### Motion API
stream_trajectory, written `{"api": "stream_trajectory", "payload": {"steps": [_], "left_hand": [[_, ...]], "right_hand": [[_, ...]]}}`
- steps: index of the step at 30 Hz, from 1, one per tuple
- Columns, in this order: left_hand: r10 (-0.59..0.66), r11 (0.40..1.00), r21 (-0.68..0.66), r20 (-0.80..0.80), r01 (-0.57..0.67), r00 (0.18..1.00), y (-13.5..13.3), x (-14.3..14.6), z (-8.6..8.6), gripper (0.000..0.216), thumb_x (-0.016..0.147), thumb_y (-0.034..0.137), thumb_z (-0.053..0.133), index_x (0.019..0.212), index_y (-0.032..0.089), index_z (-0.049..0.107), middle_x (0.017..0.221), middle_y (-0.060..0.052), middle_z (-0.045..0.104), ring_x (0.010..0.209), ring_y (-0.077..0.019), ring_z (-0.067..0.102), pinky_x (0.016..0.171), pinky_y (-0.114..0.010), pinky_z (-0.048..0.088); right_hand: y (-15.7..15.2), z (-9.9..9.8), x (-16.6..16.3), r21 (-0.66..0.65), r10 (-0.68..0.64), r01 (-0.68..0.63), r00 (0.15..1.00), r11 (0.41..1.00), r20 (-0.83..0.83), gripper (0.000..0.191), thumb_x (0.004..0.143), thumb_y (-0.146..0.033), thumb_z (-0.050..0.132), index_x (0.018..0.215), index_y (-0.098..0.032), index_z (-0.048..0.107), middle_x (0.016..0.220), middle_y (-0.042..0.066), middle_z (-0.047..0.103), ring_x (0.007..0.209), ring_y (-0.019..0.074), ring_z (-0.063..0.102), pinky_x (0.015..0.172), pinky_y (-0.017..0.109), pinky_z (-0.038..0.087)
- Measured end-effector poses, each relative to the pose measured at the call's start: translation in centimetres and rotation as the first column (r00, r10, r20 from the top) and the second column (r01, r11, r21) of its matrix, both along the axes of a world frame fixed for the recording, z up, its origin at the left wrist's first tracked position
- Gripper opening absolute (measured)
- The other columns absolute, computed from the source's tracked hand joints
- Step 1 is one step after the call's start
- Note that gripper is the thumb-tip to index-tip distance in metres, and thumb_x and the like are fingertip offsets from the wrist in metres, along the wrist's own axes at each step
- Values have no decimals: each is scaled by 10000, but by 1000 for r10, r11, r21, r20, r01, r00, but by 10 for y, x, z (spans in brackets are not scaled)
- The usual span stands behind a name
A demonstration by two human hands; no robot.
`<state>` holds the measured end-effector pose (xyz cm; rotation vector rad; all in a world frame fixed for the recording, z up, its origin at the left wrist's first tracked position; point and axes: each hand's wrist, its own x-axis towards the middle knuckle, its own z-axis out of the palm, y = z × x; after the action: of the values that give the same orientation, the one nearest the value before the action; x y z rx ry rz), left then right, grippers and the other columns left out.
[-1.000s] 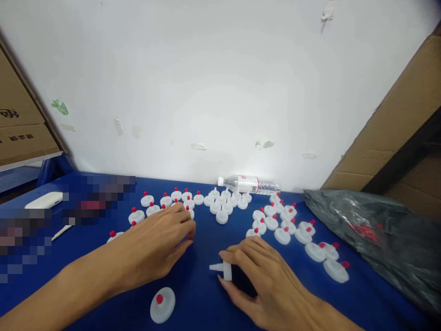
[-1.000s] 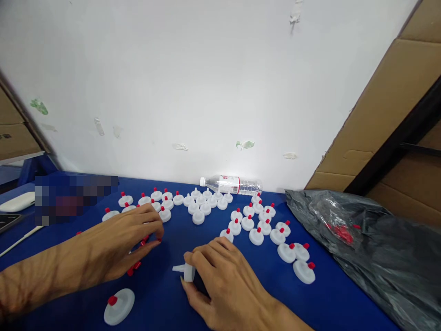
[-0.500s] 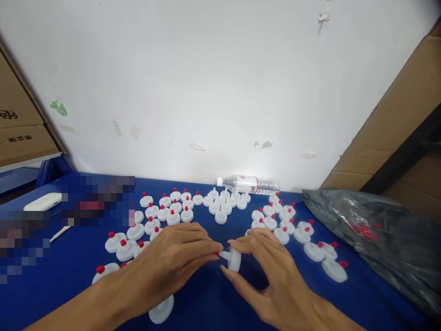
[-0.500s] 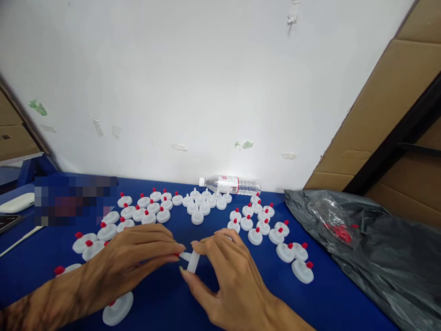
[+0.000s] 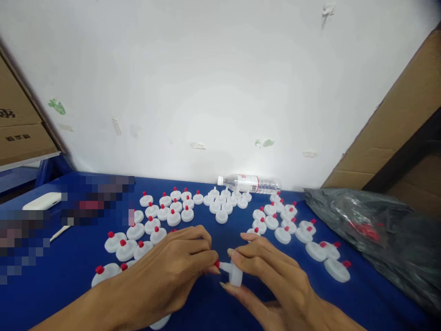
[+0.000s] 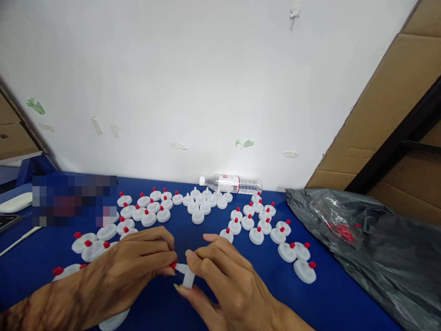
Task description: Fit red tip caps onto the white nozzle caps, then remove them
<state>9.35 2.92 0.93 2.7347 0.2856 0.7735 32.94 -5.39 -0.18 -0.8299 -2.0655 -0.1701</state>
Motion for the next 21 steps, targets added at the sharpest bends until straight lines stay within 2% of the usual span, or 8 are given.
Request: {"api": "stream_trajectory", "payload": {"steps": [9, 12, 15, 18, 21], "left_hand": [[-25, 998, -66, -46, 22, 999, -5, -1, 3, 275, 960, -32, 406, 879, 207, 515, 820, -15, 600, 847, -188, 562, 683, -316, 455], [-26, 997, -71, -37, 23, 999, -4, -2, 2, 288, 922, -53, 415, 917, 212, 528, 843, -8, 597, 874, -187, 558, 707, -322, 448], [-15, 998, -54, -38, 13, 999, 1, -1, 3, 267, 973, -24, 419, 914, 208, 537, 835, -5, 603, 882, -184, 560, 716, -316, 448], [27, 999, 40, -37, -25, 999, 6, 1, 5, 260, 1088, 110, 421, 891, 197, 566, 790, -13, 590, 869, -204, 540, 741, -339, 451], [67, 976, 213, -46, -56, 997, 9, 2, 6, 335, 1141, 234, 394, 884, 193, 605, 773, -16, 617, 808, -209, 530, 802, -379, 467]], "right_hand": [[-3, -8, -5, -41, 6, -6, 1000, 999, 6, 214, 1002, -194, 686, 1198, -131, 628, 950, 51, 741, 889, 159, 742, 1169, 430, 525], [-3, -9, -5, -20, 20, -19, 1000, 1000, 23, 208, 1016, -205, 669, 1202, -129, 614, 959, 53, 738, 904, 158, 740, 1176, 422, 515], [0, -7, -6, -33, -1, 2, 1000, 999, 31, 223, 1016, -198, 659, 1216, -126, 594, 979, 56, 727, 947, 163, 736, 1170, 397, 514], [2, -2, -9, -111, -75, 87, 992, 990, 103, 213, 1012, -149, 606, 1221, -178, 573, 1035, 52, 726, 977, 188, 726, 1150, 465, 518], [3, 1, -9, -185, -133, 166, 974, 968, 182, 220, 991, -111, 533, 1181, -219, 557, 1038, 44, 723, 952, 208, 720, 1138, 544, 489]]}}
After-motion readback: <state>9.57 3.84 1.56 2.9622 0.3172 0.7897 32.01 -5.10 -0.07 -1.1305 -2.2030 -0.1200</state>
